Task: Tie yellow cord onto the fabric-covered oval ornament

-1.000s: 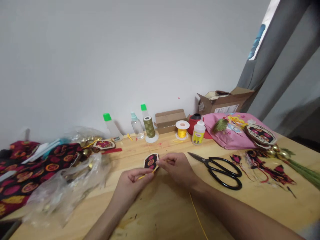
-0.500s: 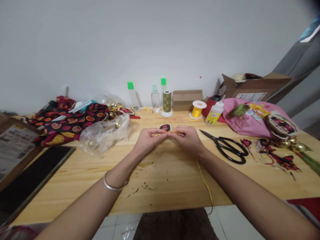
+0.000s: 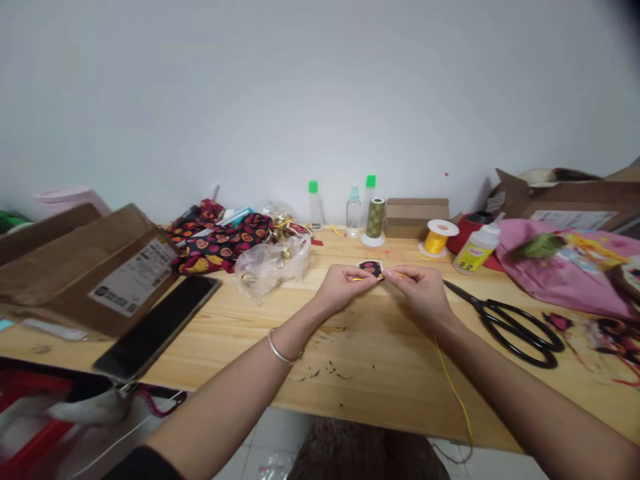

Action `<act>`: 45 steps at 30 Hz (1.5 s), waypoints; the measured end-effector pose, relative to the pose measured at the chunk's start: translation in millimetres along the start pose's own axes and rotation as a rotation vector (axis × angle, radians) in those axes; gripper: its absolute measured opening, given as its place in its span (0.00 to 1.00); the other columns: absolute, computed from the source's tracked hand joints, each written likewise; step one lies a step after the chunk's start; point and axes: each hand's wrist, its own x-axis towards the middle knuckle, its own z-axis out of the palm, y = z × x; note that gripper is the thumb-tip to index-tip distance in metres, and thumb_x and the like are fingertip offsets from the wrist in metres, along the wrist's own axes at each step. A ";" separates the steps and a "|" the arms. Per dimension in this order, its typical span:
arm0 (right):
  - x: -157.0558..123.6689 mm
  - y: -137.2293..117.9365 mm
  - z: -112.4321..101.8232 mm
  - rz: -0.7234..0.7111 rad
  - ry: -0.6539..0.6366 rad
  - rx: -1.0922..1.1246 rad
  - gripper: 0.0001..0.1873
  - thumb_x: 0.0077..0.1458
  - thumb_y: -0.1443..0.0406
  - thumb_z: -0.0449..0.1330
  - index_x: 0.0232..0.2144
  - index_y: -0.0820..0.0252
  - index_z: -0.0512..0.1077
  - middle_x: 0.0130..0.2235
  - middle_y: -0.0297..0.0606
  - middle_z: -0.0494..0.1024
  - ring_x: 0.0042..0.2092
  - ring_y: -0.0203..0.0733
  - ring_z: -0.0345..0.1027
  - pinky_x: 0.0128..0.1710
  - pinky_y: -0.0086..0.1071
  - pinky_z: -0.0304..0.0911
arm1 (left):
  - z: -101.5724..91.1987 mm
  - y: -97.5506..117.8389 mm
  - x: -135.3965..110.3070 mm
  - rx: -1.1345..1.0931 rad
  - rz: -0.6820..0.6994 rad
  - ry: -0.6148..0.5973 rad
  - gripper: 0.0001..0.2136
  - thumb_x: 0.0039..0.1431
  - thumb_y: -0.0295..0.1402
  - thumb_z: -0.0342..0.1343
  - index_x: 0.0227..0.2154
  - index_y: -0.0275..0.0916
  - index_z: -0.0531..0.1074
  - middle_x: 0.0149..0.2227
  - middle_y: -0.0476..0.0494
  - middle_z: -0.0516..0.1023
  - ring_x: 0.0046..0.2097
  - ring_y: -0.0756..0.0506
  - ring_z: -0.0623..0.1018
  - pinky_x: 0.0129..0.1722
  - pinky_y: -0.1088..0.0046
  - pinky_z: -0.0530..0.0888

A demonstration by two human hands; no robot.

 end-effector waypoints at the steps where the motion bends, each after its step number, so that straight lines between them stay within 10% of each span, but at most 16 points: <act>1: 0.5 1.0 -0.4 0.008 0.003 0.017 0.10 0.39 0.62 0.61 0.22 0.65 0.74 0.26 0.41 0.78 0.28 0.41 0.70 0.28 0.31 0.63 | 0.1 -0.2 -0.2 0.005 -0.005 -0.004 0.13 0.38 0.38 0.60 0.26 0.32 0.77 0.23 0.45 0.77 0.23 0.52 0.70 0.23 0.77 0.64; 15: 1.7 -7.2 1.4 -0.046 -0.176 -0.151 0.09 0.41 0.63 0.59 0.23 0.64 0.74 0.25 0.38 0.75 0.26 0.37 0.66 0.25 0.28 0.59 | -1.0 3.4 -2.7 -0.002 -0.048 -0.042 0.10 0.38 0.37 0.60 0.23 0.34 0.77 0.18 0.50 0.74 0.19 0.54 0.65 0.20 0.79 0.60; 45: 2.0 -2.0 -2.4 -0.221 -0.055 -0.375 0.14 0.48 0.62 0.56 0.15 0.61 0.68 0.17 0.29 0.64 0.21 0.31 0.56 0.22 0.25 0.50 | 6.0 13.4 -3.5 0.067 -0.200 -0.060 0.09 0.37 0.37 0.60 0.20 0.35 0.73 0.13 0.55 0.67 0.16 0.56 0.59 0.17 0.80 0.55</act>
